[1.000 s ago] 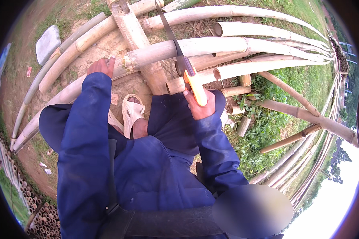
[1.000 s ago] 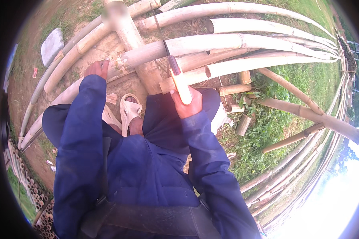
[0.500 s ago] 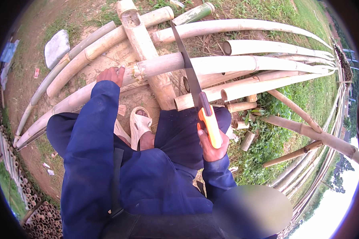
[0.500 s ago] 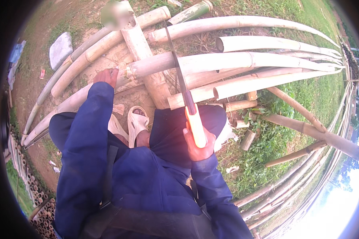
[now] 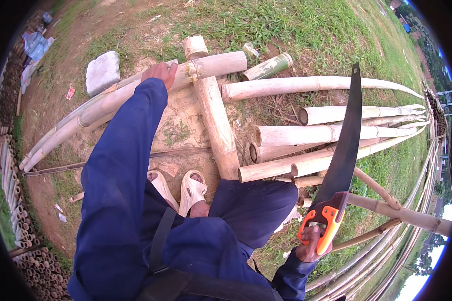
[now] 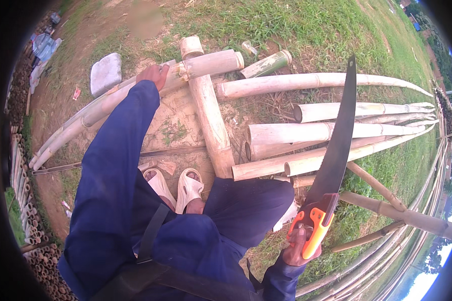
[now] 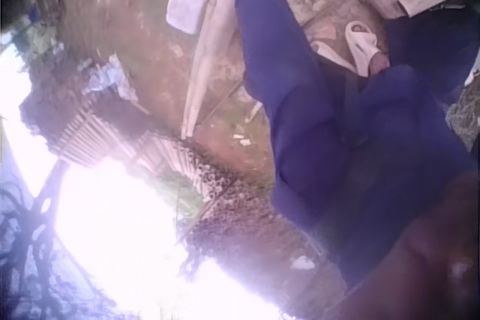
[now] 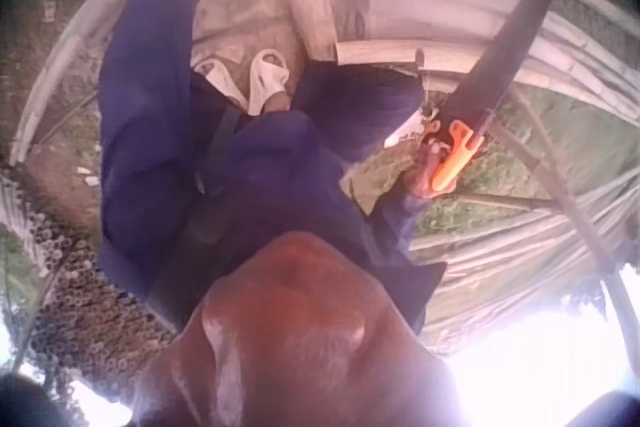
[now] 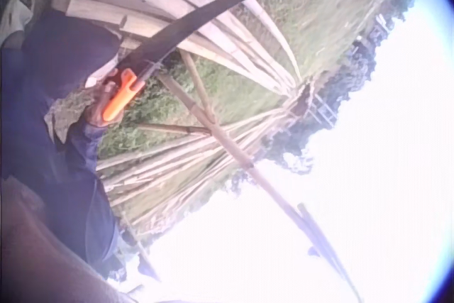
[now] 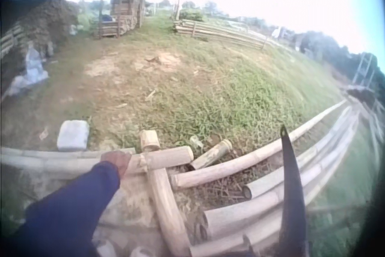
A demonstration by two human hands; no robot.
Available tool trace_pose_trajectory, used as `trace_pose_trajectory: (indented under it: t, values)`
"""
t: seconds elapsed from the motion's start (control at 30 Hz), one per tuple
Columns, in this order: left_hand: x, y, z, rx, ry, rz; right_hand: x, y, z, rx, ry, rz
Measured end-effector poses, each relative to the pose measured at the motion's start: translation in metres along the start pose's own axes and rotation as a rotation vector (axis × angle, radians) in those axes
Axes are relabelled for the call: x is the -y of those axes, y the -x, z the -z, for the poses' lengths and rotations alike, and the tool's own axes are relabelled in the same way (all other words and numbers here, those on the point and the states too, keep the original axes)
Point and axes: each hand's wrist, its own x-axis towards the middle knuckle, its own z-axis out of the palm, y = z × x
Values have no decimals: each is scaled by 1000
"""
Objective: The person uses a hand saw to cut bamboo poles that are stacked on the ground. They repeatedly position a bamboo pole, saw through it, and then move the cut piece aside.
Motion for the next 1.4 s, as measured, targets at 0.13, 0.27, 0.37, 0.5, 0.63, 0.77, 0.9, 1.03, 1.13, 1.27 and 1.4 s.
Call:
trace_pose_trajectory:
  t: [0.13, 0.27, 0.37, 0.5, 0.63, 0.77, 0.9, 1.03, 1.13, 1.27, 1.4]
  values:
    - [9, -42, 5, -72, 14, 2, -2, 7, 13, -143, 14, -88]
    - [7, -83, 17, -107, -39, 3, 15, 17, 23, -254, 185, -105]
    - [24, -125, 24, -392, -113, -6, 5, 23, 37, -283, 201, -99]
    - [27, -139, 9, -656, -214, -30, 1, 22, 32, -349, 124, -131]
    - [55, -128, -32, -475, -122, -90, -7, 16, 24, -381, 22, -175]
    - [68, -121, -22, -509, -200, -256, -16, 12, 28, -341, 33, -167]
    - [64, -97, -19, -156, -69, -209, -5, 8, 15, -305, 15, -158]
    - [64, -92, -26, 40, 3, 22, 13, 12, 5, -306, -9, -210]
    - [72, -92, -29, -125, -50, 0, 7, 17, 15, -306, 0, -210]
    - [68, -112, -2, -114, -26, -5, 6, 23, 21, -335, 40, -186]
    - [83, -113, 21, 105, -9, 31, -8, 28, 25, -358, -28, -138]
